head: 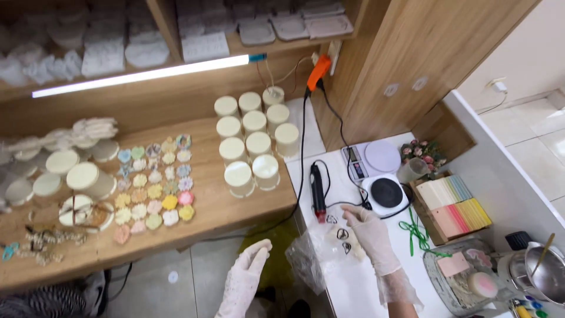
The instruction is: The person carries a green ribbon-wrapped candle across the shop and places it on a glass display shelf with similar candles. They then return to the workbench, handle a cup-shaped silicone mold and small bear-shaped candles, and use a pencil-like tool near them. Finally they reach into a shelf and handle a plastic container of decorative dried pieces.
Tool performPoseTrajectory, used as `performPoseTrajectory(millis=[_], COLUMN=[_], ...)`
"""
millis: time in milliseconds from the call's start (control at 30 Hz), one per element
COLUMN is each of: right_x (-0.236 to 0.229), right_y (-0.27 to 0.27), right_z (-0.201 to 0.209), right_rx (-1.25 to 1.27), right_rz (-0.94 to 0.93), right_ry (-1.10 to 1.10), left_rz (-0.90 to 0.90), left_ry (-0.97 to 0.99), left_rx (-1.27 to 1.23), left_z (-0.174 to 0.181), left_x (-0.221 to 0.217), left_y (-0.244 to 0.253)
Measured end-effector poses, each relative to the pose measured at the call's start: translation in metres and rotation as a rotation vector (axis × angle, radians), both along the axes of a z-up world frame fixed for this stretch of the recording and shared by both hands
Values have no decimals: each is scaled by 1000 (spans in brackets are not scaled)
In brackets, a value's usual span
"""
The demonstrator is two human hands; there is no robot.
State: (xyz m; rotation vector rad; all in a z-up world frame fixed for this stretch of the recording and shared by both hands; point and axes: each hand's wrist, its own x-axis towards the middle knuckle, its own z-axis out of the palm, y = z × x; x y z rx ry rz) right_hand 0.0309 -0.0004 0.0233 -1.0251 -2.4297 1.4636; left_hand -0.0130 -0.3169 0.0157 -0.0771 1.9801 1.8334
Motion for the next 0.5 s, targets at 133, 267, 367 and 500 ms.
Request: performPoseTrajectory(millis=[133,267,367,500], right_x=[-12,-30,-48,-86], right_y=[-18,-15,-20,-20], right_z=[17,53,103,186], right_rx=[96,180,228,577], right_rz=[47,107,113,116], right_ry=[3,53,34,382], left_rz=[30,46,55,21], left_ry=[-20,7,-9,32], left_rx=[105,189,287,330], left_z=[-56,-108,-150,-160], left_x=[-21,-41,-53,-84], left_y=[-6,-4,-2,18])
